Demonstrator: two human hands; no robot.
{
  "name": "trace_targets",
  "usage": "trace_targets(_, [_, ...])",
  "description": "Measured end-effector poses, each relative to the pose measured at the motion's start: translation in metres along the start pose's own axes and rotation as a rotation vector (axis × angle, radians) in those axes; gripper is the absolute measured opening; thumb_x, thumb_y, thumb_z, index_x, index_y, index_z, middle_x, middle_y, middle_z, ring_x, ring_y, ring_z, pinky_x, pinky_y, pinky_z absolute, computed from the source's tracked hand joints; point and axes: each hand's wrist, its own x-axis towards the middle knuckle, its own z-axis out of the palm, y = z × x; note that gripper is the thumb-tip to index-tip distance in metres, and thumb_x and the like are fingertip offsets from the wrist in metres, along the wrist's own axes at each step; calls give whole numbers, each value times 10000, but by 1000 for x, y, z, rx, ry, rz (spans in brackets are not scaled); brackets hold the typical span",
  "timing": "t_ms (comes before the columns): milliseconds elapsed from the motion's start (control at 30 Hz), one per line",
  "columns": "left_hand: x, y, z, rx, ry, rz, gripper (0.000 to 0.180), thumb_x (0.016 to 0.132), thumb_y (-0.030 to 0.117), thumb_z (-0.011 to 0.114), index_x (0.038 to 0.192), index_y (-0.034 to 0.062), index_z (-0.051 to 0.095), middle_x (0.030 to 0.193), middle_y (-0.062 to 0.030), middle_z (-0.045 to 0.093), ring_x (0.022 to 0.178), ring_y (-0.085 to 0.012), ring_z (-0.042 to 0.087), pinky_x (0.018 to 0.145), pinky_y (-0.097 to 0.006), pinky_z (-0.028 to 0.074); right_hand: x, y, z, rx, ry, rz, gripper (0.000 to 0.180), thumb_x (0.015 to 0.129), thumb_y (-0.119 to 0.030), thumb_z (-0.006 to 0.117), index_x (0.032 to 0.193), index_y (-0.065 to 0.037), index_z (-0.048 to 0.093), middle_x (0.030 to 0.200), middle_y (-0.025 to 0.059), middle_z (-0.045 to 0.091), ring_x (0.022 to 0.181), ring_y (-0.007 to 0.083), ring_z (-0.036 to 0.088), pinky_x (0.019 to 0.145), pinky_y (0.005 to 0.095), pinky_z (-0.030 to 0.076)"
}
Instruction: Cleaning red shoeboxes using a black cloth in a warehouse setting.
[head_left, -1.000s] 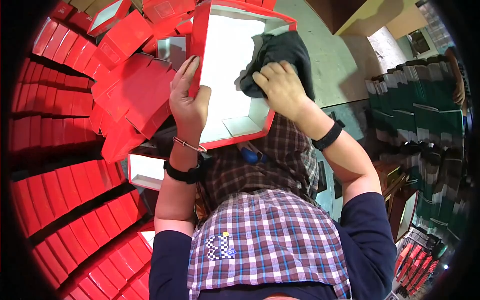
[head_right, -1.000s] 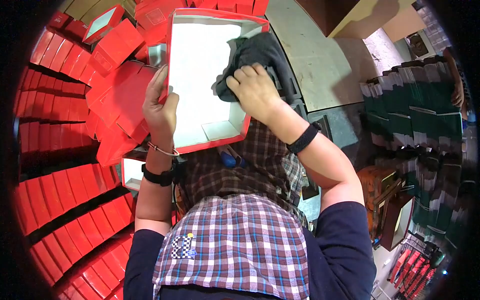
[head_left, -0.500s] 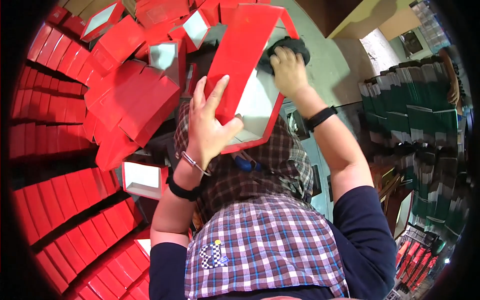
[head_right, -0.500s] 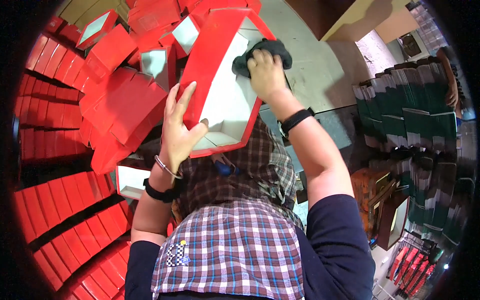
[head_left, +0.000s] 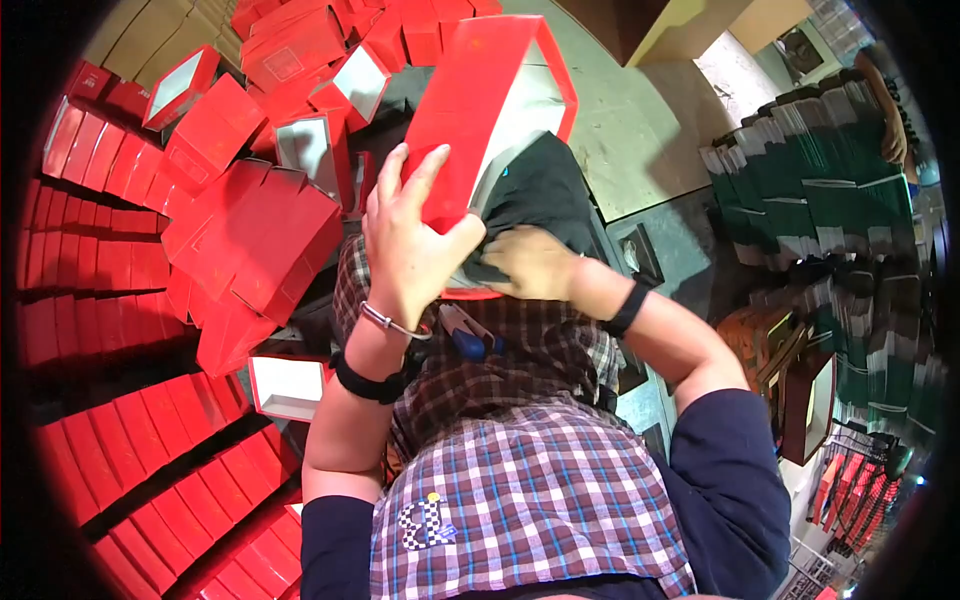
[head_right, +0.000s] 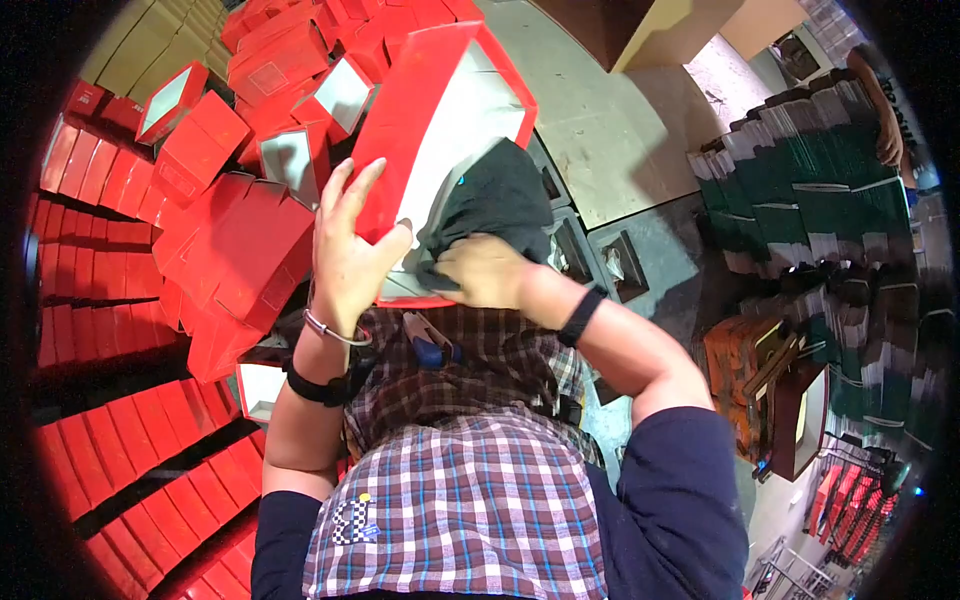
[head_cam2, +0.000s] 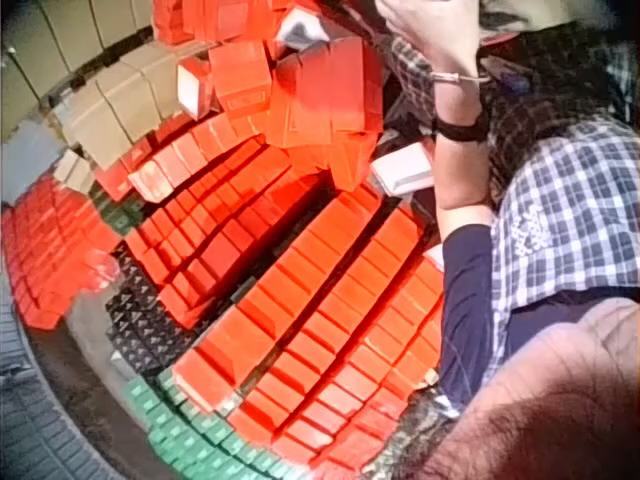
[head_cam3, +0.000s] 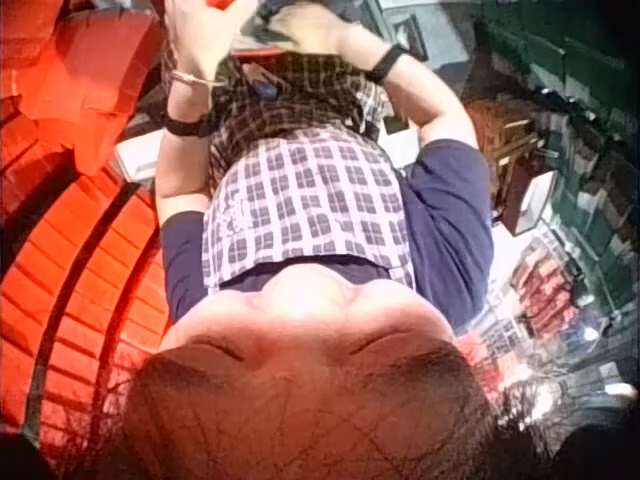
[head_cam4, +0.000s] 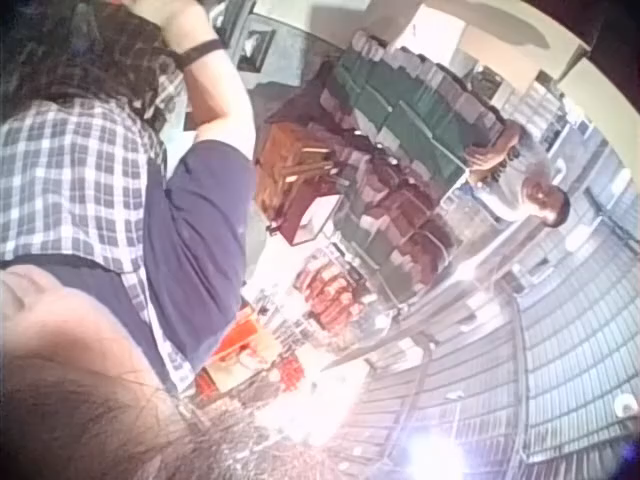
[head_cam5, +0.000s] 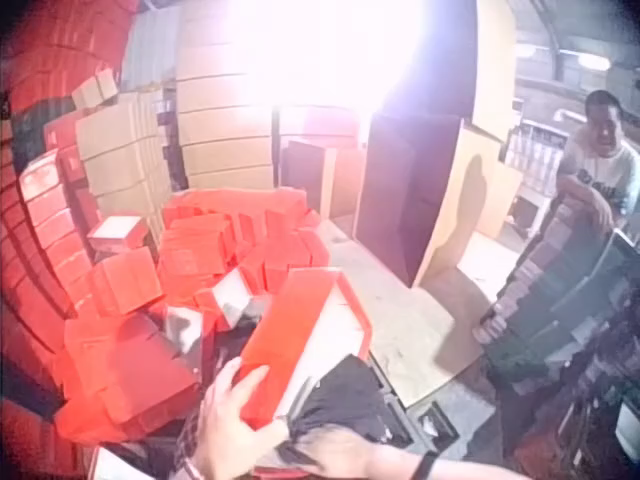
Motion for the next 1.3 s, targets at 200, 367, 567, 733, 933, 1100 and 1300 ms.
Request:
trace_targets(200, [23,-1,-3,47,-71,-84,686,682,363,717,1330,181,583,1467,-187,406,1298,-389,423,1081,-475,349,-190,146,-58,-258,-43,1161,199,869,-258,619,961,-98,694,923,155,711,880,370,677,719,458,536])
trace_targets(367, [22,14,-2,99,-120,4,677,689,386,722,1319,176,591,1466,-190,405,1304,-388,416,1079,-492,341,-135,148,-95,-26,1086,885,338,889,-332,649,1082,-54,645,942,200,693,878,340,688,778,411,523])
trace_targets(567, [15,30,4,137,-121,70,677,686,364,736,1319,177,589,1480,-188,379,1304,-392,407,1070,-502,343,16,87,-94,128,962,496,437,741,-129,737,1152,-58,611,1034,187,655,1017,318,640,875,393,493])
trace_targets(733, [15,23,4,87,-65,-21,674,678,326,739,1318,175,592,1464,-186,404,1298,-389,413,1070,-492,348,46,103,-22,-346,576,184,579,803,-371,645,1280,-59,549,1330,134,550,1288,303,464,1103,470,324])
trace_targets(933, [5,35,4,242,-89,82,658,687,235,739,1326,164,595,1471,-185,413,1283,-369,457,1067,-459,383,56,130,-29,-478,344,460,437,880,-354,544,1209,-77,628,1308,54,562,1207,261,506,1030,408,375])
trace_targets(1100, [16,21,8,136,-62,52,641,670,318,739,1287,180,632,1433,-183,452,1224,-381,479,1024,-503,389,51,127,-35,-591,194,601,258,880,-212,538,1074,-92,657,1146,66,601,1096,248,573,889,375,490])
trace_targets(1300, [14,18,10,289,-35,135,619,667,333,727,1263,181,654,1426,-174,465,1213,-382,495,999,-509,412,-78,135,-43,-459,-264,795,205,857,-185,541,840,-88,721,908,115,730,882,319,702,726,430,560])
